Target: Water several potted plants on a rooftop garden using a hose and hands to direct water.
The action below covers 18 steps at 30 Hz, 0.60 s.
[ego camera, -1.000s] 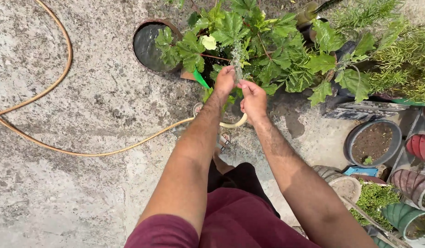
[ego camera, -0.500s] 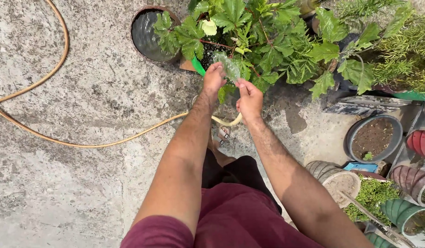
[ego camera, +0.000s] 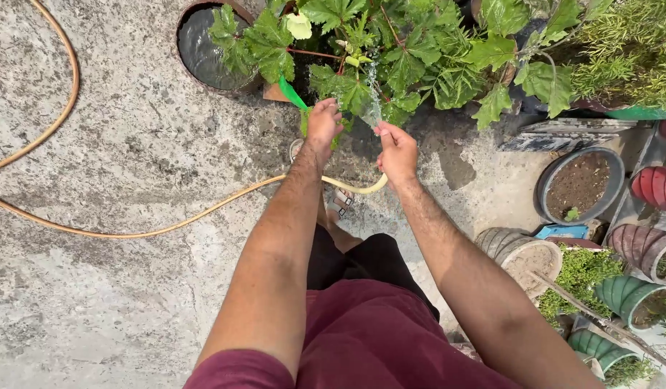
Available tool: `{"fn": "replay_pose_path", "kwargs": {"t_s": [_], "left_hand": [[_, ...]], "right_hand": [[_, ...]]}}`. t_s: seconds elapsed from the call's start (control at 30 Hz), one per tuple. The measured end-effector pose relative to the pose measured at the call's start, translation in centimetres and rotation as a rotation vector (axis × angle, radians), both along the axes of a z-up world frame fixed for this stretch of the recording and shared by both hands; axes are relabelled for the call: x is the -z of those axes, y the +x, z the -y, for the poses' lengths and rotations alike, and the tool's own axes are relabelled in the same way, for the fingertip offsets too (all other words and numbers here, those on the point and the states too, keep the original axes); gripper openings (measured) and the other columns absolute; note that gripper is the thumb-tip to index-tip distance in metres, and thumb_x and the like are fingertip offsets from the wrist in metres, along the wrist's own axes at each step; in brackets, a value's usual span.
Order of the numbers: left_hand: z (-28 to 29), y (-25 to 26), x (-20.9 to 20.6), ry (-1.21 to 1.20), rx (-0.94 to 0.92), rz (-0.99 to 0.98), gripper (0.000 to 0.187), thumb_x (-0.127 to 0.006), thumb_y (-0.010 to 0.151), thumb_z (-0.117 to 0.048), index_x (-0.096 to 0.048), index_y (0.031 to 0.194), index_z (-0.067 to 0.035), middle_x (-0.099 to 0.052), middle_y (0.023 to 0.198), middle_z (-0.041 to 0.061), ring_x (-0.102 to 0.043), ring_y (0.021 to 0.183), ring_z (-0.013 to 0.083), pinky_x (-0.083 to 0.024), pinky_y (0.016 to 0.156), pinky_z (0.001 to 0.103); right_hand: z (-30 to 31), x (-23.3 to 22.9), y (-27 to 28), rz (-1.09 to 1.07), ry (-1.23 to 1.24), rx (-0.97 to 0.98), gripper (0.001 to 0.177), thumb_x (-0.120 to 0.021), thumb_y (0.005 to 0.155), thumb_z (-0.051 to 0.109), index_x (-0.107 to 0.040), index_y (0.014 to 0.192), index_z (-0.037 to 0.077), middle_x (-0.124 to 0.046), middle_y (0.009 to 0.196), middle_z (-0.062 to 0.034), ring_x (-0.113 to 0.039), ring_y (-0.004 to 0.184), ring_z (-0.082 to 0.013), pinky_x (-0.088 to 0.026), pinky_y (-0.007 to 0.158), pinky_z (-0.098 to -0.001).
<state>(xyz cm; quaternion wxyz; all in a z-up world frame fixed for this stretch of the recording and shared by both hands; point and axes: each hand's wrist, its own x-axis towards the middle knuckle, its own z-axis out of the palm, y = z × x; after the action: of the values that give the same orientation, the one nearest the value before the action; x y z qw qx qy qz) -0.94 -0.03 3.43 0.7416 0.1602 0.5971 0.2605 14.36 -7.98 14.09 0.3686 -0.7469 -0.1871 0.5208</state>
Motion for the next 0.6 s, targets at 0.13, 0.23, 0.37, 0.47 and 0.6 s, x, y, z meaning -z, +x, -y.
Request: {"fn": "replay_pose_path", "kwargs": {"t_s": [0.13,0.23,0.37,0.47,0.6], "left_hand": [[0.3,0.6,0.6,-0.06,-0.016,-0.056,0.036,-0.047,0.102,-0.015,-0.057,0.136,-0.008,-0.063,0.129,0.009,-0.063,0.115,0.0201,-0.056,0.096,0.036],[0.0,0.6,0.9,-0.096,0.015,-0.082,0.032,-0.05,0.101,-0.014,-0.06,0.131,-0.007,-0.064,0.121,0.008,-0.063,0.108,0.0177,-0.056,0.091,0.035],[-0.3,1.4,0.7,-0.143,0.064,-0.054,0.028,-0.049,0.102,-0.017,-0.062,0.126,-0.008,-0.066,0.116,0.005,-0.063,0.103,0.015,-0.055,0.088,0.033],[-0.7,3.0,0.7,-0.182,0.151,-0.075,0.028,-0.049,0.101,-0.015,-0.063,0.124,-0.008,-0.068,0.112,0.004,-0.066,0.1,0.015,-0.058,0.085,0.031],[-0.5,4.2,0.0,-0.231,0.209,-0.142,0.027,-0.051,0.101,-0.016,-0.064,0.123,-0.007,-0.066,0.109,0.006,-0.064,0.096,0.0155,-0.056,0.081,0.032]], "right_hand": [[1.3,1.7,2.4,0.078,-0.06,0.005,0.034,-0.052,0.106,0.016,-0.063,0.136,0.004,-0.072,0.128,-0.0094,-0.048,0.045,-0.0052,-0.041,0.037,-0.0234],[1.3,2.1,2.4,0.075,-0.077,0.007,0.033,-0.053,0.106,0.016,-0.064,0.134,0.005,-0.073,0.126,-0.0099,-0.048,0.045,-0.0051,-0.041,0.036,-0.0233],[0.3,2.0,2.3,0.026,-0.09,0.042,0.032,-0.053,0.106,0.016,-0.064,0.135,0.007,-0.072,0.126,-0.0088,-0.048,0.044,-0.0046,-0.041,0.036,-0.0217],[-0.7,1.9,2.2,0.035,-0.12,0.016,0.033,-0.053,0.105,0.016,-0.064,0.135,0.007,-0.073,0.125,-0.0076,-0.048,0.044,-0.0053,-0.042,0.036,-0.0225],[-2.5,4.5,3.4,0.035,-0.154,0.023,0.033,-0.053,0.105,0.016,-0.065,0.135,0.007,-0.073,0.124,-0.0069,-0.048,0.045,-0.0053,-0.041,0.036,-0.0225]]}}
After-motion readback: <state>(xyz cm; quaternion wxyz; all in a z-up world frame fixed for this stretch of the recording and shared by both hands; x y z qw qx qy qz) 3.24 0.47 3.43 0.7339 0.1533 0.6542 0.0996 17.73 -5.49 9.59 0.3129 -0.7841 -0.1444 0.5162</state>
